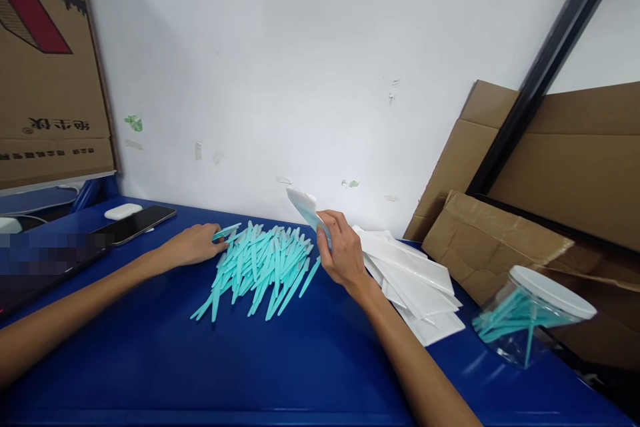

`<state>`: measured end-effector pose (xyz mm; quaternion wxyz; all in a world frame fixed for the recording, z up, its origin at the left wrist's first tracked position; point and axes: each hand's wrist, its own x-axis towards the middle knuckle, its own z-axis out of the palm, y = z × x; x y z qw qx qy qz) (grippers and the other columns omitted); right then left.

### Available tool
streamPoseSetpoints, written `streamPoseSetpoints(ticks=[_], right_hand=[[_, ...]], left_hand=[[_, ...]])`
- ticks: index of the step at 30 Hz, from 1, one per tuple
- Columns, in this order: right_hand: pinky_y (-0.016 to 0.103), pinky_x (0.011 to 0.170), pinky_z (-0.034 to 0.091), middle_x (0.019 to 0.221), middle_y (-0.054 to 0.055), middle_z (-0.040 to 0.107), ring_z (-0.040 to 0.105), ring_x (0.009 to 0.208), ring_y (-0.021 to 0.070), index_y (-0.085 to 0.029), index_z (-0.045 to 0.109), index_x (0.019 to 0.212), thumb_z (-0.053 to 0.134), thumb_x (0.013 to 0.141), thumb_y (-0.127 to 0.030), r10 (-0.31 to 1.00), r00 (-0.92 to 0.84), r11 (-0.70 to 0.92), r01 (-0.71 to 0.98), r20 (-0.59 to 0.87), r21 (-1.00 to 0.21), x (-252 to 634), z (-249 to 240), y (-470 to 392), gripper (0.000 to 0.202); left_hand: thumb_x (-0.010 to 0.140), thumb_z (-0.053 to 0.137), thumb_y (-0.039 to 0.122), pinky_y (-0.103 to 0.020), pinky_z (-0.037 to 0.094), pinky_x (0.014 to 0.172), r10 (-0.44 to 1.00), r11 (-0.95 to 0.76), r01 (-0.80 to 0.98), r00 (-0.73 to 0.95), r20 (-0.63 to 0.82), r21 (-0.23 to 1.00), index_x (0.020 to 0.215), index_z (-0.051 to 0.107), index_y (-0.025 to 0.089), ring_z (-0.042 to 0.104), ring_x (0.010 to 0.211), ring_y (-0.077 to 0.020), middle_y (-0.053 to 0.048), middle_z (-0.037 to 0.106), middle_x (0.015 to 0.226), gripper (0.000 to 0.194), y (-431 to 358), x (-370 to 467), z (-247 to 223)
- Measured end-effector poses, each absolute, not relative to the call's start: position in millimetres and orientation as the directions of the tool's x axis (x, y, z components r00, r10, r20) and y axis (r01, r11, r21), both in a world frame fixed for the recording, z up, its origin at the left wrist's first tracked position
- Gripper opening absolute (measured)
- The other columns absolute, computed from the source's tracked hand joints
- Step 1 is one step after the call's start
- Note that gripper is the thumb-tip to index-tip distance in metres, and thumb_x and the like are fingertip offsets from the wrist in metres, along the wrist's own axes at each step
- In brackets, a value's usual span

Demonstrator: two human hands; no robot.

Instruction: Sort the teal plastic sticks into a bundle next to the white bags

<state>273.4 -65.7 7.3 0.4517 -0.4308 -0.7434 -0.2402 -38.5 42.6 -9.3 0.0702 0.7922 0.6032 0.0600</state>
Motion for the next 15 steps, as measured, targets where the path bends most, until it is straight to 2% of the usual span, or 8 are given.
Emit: streamPoseSetpoints(ticks=[7,15], right_hand=[[0.039,0.082,0.05,0.114,0.01,0.057,0.059,0.101,0.0245,-0.023,0.05,0.123,0.043,0.096,-0.018,0.444,-0.232,0.522,0.852,0.865,-0.04,272,7,-66,0.029],[0.038,0.081,0.05,0.113,0.009,0.058,0.06,0.099,0.0235,-0.024,0.051,0.121,0.043,0.096,-0.018,0.459,-0.244,0.536,0.843,0.855,-0.047,272,7,-66,0.027]], left_hand=[[0.078,0.048,0.044,-0.033,0.041,0.058,0.965,-0.246,0.955,0.257,-0.052,0.165,0.086,0.063,0.015,0.065,0.073,-0.0286,-0.017,0.069,0.089,0.034,36,-37,-5],[0.072,0.05,0.039,-0.033,0.041,0.055,0.964,-0.188,0.967,0.215,-0.158,0.172,0.075,0.062,0.016,0.065,0.069,-0.0277,-0.016,0.069,0.084,0.026,31,-42,7]])
